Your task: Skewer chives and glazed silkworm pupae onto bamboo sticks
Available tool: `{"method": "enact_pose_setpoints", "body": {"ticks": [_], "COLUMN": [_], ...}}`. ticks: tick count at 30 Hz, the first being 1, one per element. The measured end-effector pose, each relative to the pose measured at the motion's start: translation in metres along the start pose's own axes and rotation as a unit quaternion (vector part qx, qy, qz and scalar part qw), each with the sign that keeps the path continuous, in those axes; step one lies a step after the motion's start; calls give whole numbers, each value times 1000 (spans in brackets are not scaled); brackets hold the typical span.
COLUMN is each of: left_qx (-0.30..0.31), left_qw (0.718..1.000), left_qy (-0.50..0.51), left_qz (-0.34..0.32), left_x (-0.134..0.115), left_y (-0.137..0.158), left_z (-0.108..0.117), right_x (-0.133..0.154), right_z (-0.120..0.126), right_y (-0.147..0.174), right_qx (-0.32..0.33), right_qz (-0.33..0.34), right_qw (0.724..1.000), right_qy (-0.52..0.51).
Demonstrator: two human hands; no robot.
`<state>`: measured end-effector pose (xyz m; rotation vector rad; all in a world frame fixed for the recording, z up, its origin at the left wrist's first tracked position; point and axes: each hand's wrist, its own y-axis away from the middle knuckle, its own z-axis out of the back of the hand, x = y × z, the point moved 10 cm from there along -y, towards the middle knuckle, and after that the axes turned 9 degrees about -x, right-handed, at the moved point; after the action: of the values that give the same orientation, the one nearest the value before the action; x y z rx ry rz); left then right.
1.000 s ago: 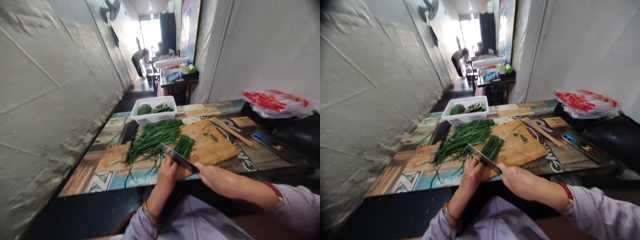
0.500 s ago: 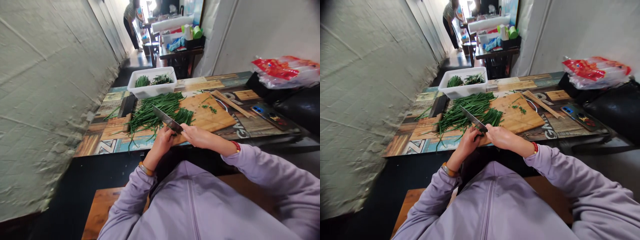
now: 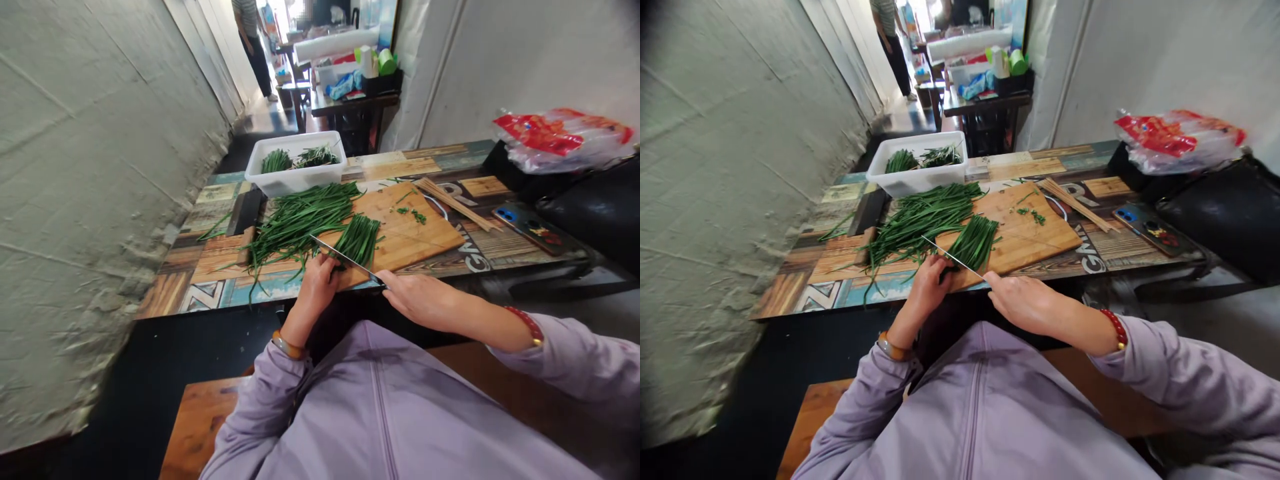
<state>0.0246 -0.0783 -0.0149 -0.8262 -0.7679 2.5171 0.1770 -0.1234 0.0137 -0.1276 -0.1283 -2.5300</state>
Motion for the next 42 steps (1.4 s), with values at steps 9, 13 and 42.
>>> {"method": "enact_pose_setpoints", "body": {"ticks": [9, 13, 42], "left_qx": [47, -54, -96], "left_qw": [988, 925, 978], "left_qy": [120, 277, -141], "left_qz": [90, 254, 122], "left_x": [-2, 39, 133], "left_y": [-3, 2, -73], "left_z": [8, 52, 82], "right_x": [21, 13, -141], "right_z": [-8, 10, 12], "right_y": [-46, -37, -68], "right_qx": [-46, -112, -259], "right_qz": [48, 54, 13], "right_qw": [998, 985, 966], "right_qy": [-1, -120, 9]}}
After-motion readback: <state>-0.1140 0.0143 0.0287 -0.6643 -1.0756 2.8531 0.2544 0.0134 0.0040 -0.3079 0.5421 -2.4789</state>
